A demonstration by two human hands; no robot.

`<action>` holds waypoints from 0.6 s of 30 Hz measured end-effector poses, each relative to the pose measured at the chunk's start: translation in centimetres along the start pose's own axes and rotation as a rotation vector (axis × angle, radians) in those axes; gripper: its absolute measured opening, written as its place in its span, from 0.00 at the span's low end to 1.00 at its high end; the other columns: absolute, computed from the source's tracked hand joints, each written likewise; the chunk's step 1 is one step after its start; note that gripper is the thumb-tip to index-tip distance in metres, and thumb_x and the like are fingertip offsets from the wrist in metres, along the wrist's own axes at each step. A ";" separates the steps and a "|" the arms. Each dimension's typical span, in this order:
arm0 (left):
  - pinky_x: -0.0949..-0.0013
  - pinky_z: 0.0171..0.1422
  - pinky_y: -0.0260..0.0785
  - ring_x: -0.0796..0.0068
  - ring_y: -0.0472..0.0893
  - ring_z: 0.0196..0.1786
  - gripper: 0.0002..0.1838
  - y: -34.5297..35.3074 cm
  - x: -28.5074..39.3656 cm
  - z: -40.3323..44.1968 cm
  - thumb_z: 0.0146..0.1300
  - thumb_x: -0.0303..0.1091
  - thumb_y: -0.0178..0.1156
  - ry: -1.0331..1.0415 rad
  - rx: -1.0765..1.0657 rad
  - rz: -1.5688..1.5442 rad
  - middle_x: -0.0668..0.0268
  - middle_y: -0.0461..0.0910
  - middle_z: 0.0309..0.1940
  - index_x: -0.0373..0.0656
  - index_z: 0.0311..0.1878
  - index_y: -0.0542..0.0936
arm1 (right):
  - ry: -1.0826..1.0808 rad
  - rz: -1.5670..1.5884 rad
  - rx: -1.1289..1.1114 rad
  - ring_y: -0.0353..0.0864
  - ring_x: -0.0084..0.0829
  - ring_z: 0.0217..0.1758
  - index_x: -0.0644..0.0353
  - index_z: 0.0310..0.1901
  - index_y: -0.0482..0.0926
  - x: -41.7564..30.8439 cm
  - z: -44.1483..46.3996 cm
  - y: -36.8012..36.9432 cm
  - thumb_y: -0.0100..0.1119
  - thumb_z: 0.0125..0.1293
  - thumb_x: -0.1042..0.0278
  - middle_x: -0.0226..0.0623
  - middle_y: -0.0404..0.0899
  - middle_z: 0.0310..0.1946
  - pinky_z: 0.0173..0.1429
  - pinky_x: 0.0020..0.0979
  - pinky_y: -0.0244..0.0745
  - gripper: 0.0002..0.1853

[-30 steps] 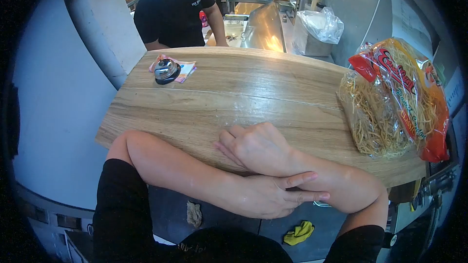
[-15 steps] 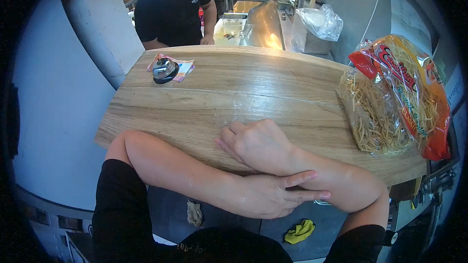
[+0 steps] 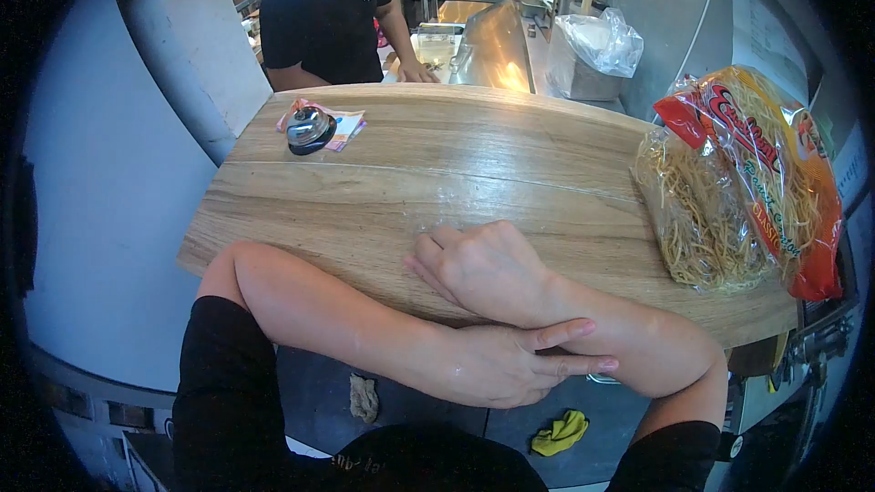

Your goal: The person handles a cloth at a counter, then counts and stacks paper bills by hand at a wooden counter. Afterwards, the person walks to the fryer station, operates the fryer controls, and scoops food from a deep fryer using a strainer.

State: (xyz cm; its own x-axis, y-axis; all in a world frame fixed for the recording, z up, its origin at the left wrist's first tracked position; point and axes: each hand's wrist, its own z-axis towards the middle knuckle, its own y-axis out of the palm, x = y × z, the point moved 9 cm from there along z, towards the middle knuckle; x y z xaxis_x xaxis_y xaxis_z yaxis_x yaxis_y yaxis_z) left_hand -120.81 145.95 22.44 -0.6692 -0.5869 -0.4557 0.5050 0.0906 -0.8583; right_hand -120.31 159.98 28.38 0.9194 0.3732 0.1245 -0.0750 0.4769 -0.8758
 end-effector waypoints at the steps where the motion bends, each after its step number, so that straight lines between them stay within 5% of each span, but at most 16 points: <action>1: 0.27 0.74 0.24 0.48 0.46 0.77 0.17 0.0 0.0 0.0 0.55 0.40 0.49 0.007 -0.007 -0.003 0.64 0.79 0.54 0.45 0.35 0.86 | 0.000 0.000 0.001 0.72 0.33 0.13 0.56 0.28 0.75 0.0 0.0 0.0 0.58 0.65 0.54 0.31 0.70 0.17 0.16 0.32 0.67 0.15; 5: 0.27 0.74 0.25 0.48 0.47 0.76 0.17 -0.8 -0.3 0.0 0.54 0.40 0.50 -0.024 0.052 0.069 0.65 0.80 0.53 0.45 0.35 0.86 | 0.038 -0.020 0.005 0.75 0.33 0.14 0.58 0.42 0.78 0.1 0.0 -0.3 0.59 0.64 0.51 0.33 0.75 0.19 0.17 0.32 0.68 0.17; 6: 0.27 0.74 0.24 0.51 0.45 0.77 0.18 -0.3 -0.1 0.1 0.55 0.40 0.49 -0.015 -0.037 0.061 0.64 0.75 0.59 0.46 0.42 0.85 | 0.045 -0.032 -0.019 0.75 0.33 0.14 0.58 0.46 0.77 0.1 0.0 -0.2 0.59 0.64 0.51 0.34 0.77 0.20 0.17 0.32 0.68 0.19; 7: 0.27 0.73 0.22 0.54 0.43 0.78 0.21 0.3 -0.1 0.0 0.56 0.40 0.48 -0.005 -0.126 0.053 0.63 0.70 0.65 0.46 0.49 0.83 | 0.045 -0.032 -0.020 0.75 0.33 0.14 0.58 0.46 0.77 0.1 0.1 -0.2 0.59 0.64 0.51 0.34 0.77 0.20 0.17 0.32 0.68 0.19; 18: 0.28 0.74 0.24 0.53 0.43 0.78 0.21 0.3 0.0 0.1 0.57 0.40 0.48 -0.007 -0.139 0.047 0.64 0.71 0.64 0.46 0.48 0.83 | 0.031 -0.013 -0.048 0.78 0.33 0.16 0.63 0.40 0.77 0.0 0.2 -0.3 0.53 0.68 0.53 0.36 0.76 0.20 0.18 0.31 0.72 0.18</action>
State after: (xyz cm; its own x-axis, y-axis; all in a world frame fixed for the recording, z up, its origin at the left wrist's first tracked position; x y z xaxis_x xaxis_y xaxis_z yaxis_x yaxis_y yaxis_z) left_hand -120.61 145.93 22.17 -0.6425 -0.5849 -0.4951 0.4549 0.2288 -0.8607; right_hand -120.42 160.00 28.72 0.9319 0.3418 0.1216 -0.0453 0.4422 -0.8958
